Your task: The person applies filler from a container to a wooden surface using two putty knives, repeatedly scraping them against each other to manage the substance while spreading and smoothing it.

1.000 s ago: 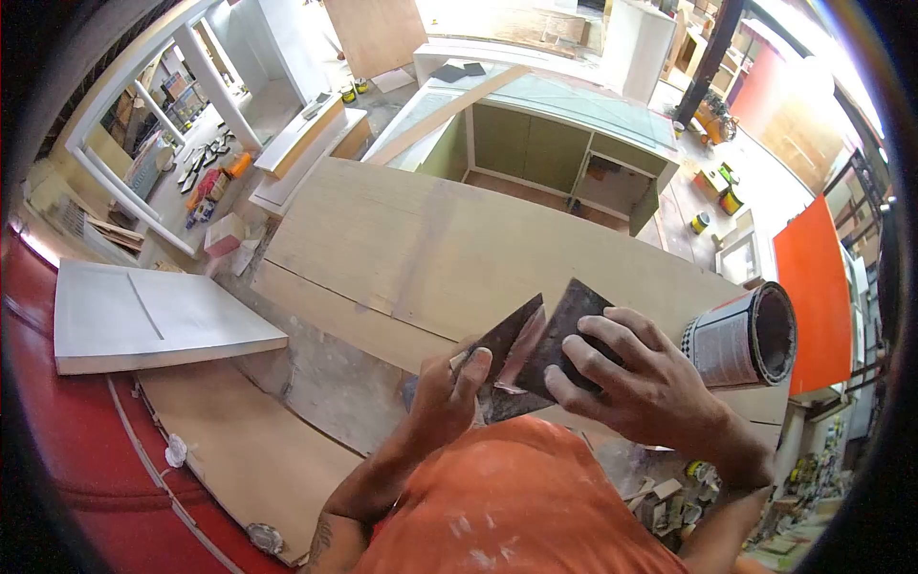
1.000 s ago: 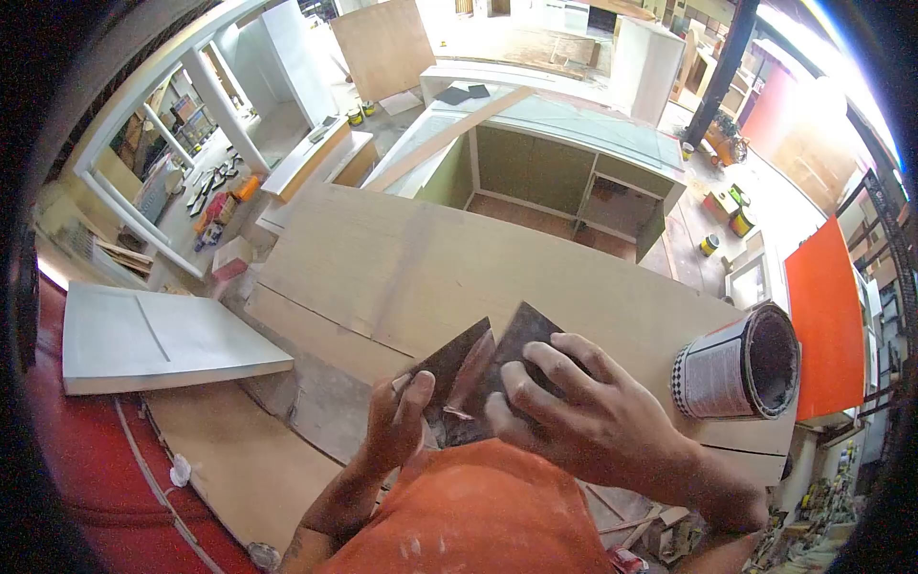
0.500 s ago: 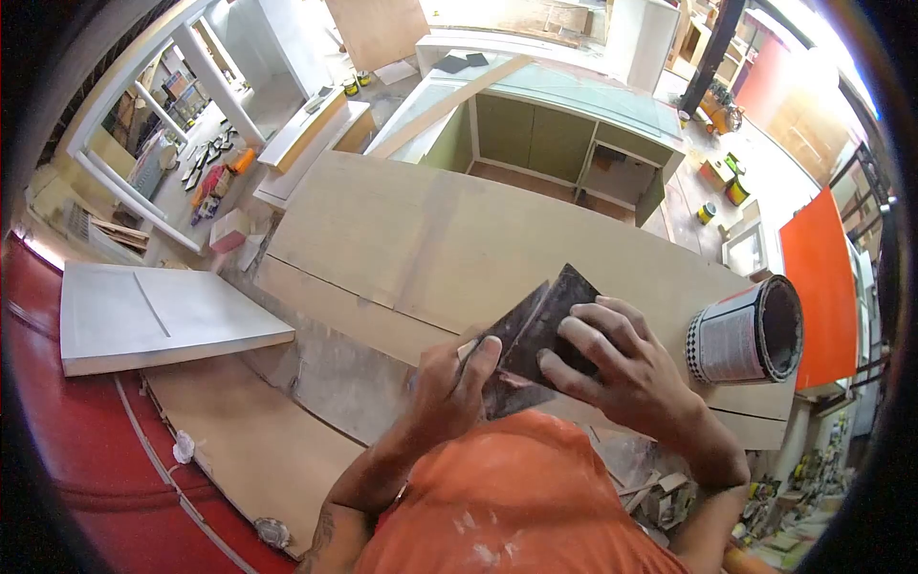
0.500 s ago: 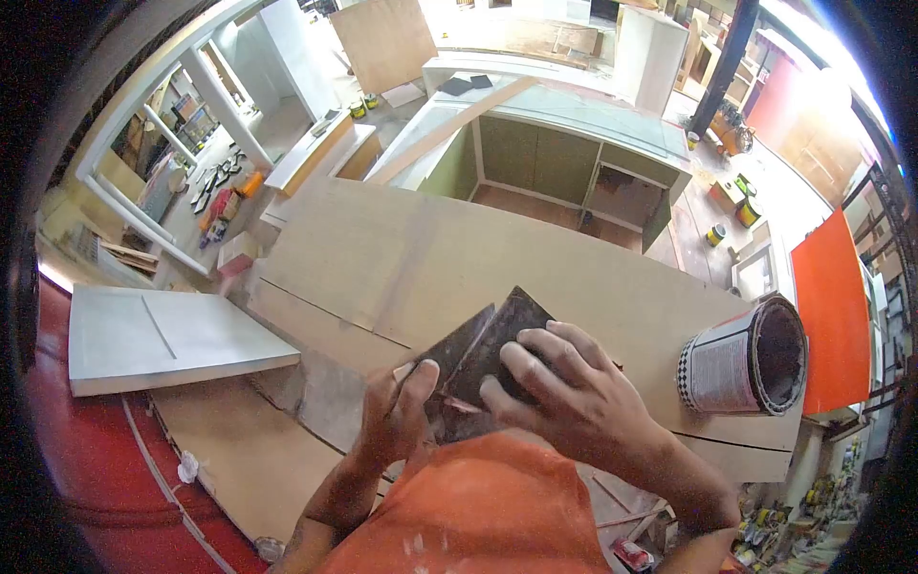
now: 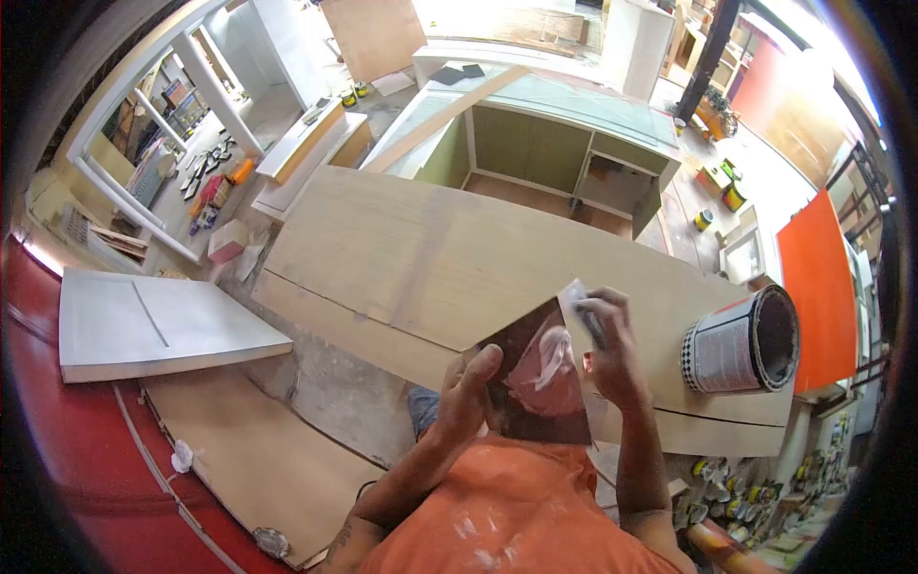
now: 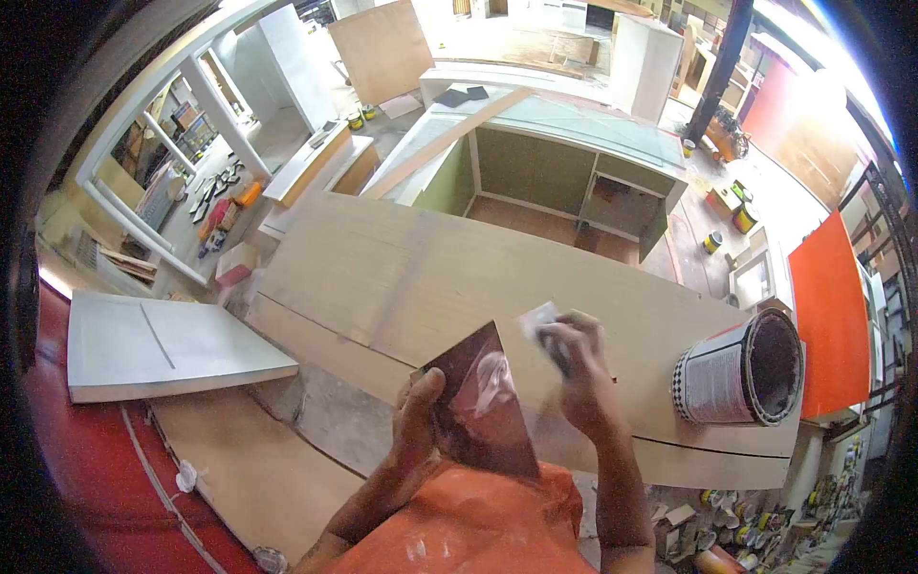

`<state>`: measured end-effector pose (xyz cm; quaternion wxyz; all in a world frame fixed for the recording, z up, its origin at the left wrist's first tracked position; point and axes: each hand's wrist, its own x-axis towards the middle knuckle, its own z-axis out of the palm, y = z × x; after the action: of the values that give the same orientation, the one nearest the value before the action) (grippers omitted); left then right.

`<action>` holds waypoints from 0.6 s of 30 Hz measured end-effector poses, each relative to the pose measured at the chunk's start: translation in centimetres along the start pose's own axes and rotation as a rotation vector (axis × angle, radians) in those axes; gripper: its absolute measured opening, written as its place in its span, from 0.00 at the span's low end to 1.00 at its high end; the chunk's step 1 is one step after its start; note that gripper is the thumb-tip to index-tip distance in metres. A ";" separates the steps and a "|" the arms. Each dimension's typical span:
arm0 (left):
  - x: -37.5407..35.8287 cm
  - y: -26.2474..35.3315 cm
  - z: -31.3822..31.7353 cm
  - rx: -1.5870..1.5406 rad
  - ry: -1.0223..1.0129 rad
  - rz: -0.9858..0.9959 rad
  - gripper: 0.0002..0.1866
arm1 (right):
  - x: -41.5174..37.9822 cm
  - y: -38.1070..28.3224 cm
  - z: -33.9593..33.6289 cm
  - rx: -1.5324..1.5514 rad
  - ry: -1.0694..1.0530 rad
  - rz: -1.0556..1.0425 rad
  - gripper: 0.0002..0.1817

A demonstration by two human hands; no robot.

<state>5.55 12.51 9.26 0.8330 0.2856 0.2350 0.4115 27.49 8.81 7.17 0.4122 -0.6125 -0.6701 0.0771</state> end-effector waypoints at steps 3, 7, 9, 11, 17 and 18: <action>1.5 0.2 1.1 -0.026 0.176 0.183 0.23 | -1.9 -1.3 -0.8 0.749 0.540 0.652 0.15; 3.2 -0.5 -0.4 0.215 0.322 0.332 0.20 | -6.2 -2.9 0.0 1.192 0.585 0.691 0.15; 3.5 -1.1 0.6 0.313 0.331 0.446 0.20 | -5.1 -5.2 1.5 1.050 0.425 0.789 0.17; 3.1 -0.9 0.9 0.613 0.283 0.441 0.19 | -3.2 -6.9 1.9 1.085 0.487 0.826 0.17; 1.6 -0.1 0.8 1.170 0.011 0.542 0.16 | -0.1 -6.5 0.7 1.249 0.430 0.803 0.15; 1.5 -0.2 0.1 1.182 -0.068 0.560 0.16 | -0.4 -5.7 1.1 1.174 0.496 0.756 0.15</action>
<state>6.57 13.62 8.98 0.4039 0.7587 0.3119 0.4050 22.40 7.58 9.76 0.7564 -0.4798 -0.1492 0.4188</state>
